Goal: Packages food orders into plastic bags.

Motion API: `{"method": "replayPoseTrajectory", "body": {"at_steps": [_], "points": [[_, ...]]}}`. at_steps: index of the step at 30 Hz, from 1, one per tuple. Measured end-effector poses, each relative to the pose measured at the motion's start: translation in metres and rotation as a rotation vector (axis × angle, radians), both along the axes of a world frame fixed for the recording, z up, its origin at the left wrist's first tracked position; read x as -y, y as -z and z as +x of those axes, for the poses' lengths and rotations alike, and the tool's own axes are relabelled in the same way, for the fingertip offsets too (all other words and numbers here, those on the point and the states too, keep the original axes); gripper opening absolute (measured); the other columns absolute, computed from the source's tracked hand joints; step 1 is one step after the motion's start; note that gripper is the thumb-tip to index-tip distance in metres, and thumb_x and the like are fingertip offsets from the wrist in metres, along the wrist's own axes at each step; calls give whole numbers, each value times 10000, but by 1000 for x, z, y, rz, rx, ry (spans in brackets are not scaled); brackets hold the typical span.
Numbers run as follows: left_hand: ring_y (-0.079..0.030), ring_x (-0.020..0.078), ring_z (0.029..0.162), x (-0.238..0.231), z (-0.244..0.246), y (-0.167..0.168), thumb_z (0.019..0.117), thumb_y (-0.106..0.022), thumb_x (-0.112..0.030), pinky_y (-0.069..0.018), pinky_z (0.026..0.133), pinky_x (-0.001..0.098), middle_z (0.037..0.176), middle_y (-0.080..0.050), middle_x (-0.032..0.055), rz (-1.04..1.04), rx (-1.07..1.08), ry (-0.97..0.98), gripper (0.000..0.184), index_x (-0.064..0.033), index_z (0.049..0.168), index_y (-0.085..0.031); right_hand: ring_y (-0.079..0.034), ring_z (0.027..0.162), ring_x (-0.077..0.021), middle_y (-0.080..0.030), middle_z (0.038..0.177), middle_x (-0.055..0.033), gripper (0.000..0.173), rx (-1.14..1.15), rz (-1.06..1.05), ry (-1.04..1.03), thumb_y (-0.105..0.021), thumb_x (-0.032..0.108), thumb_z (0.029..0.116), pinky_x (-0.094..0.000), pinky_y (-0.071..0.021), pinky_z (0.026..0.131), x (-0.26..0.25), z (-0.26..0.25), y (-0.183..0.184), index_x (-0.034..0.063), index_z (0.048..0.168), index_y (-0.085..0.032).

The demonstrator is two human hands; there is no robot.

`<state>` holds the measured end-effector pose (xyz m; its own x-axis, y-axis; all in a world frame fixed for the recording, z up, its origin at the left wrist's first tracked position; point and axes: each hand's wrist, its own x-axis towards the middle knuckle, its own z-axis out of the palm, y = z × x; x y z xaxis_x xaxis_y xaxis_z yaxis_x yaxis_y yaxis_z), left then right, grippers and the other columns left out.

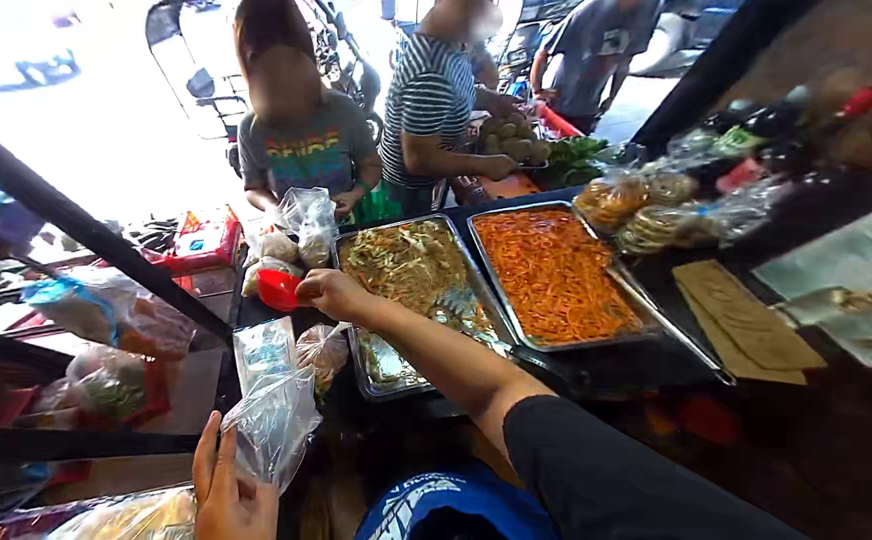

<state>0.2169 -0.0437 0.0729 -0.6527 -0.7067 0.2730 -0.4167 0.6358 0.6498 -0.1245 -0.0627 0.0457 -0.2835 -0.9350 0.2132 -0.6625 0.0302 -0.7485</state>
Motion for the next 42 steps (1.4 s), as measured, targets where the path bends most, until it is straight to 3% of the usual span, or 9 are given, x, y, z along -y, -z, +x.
{"method": "replayPoseTrajectory", "body": {"at_steps": [6,9,13,19,24,28,31,36,42], "points": [[-590,99,829,-12,-28,-11,737,-658,-38,-497,598,250,1584,-356,231,104,-12,60,785,-8,1500,-478,-685,977,-102,-726,1044,-71,159,621,-411,-305,-646,73,972,-323,-588,887,-110,50,-100,-33,1065,-718],[-664,75,806,-26,-39,-18,760,-702,-106,-579,715,259,1027,-673,118,259,-96,9,471,73,1183,-597,-618,1232,-183,-737,1102,-97,197,373,-486,-469,-655,161,998,-397,-451,1122,-139,60,-93,-13,989,-747],[-679,95,1061,-28,-47,-33,708,-746,-27,-618,788,252,1647,-219,167,507,-317,110,1024,-68,1609,-260,-511,1350,-277,-707,1147,-92,253,93,-381,-391,-655,302,1008,-520,-320,1196,-161,48,-67,89,976,-787],[-581,175,1276,-41,-66,-29,698,-732,-37,-614,829,280,1678,-140,208,274,-290,197,1005,-43,1603,-295,-295,1520,-354,-535,1502,-146,255,93,-261,-285,-648,325,999,-593,-239,1221,-172,60,-49,115,1002,-792],[-633,19,817,-52,-68,-35,743,-674,12,-569,637,197,1679,-153,189,94,-288,237,914,-61,1592,-344,-215,1557,-353,-453,1593,-94,259,24,-161,-117,-608,338,1003,-643,-160,1221,-158,71,-41,163,1027,-797],[-574,18,739,-58,-66,-25,792,-637,15,-508,556,194,1667,-215,201,-51,-206,139,812,-45,1566,-398,-417,1468,-326,-614,1434,-57,163,-269,-280,86,-636,281,957,-714,-253,1161,-153,82,-26,162,926,-743],[-587,53,741,-51,-52,-17,819,-620,17,-514,576,218,1616,-306,221,-61,-121,-59,622,-19,1437,-564,-628,1229,-278,-692,1263,-88,174,-340,-283,72,-622,236,970,-548,-489,1042,-154,82,-25,95,938,-720],[-547,205,1182,-77,-31,-30,971,-558,-212,-405,1057,380,1145,-624,54,-626,-340,-145,115,-182,925,-660,-683,1069,-259,-708,1159,-104,208,-300,-260,-36,-593,237,1007,-451,-570,911,-145,89,-22,85,985,-733],[-708,256,1085,-74,-67,3,940,-485,-13,-576,956,382,1114,-725,164,-347,-46,41,268,28,1080,-710,-652,1168,-281,-696,1242,-93,204,-390,-330,-13,-596,243,1014,-480,-545,974,-134,109,-22,115,989,-752]]}}
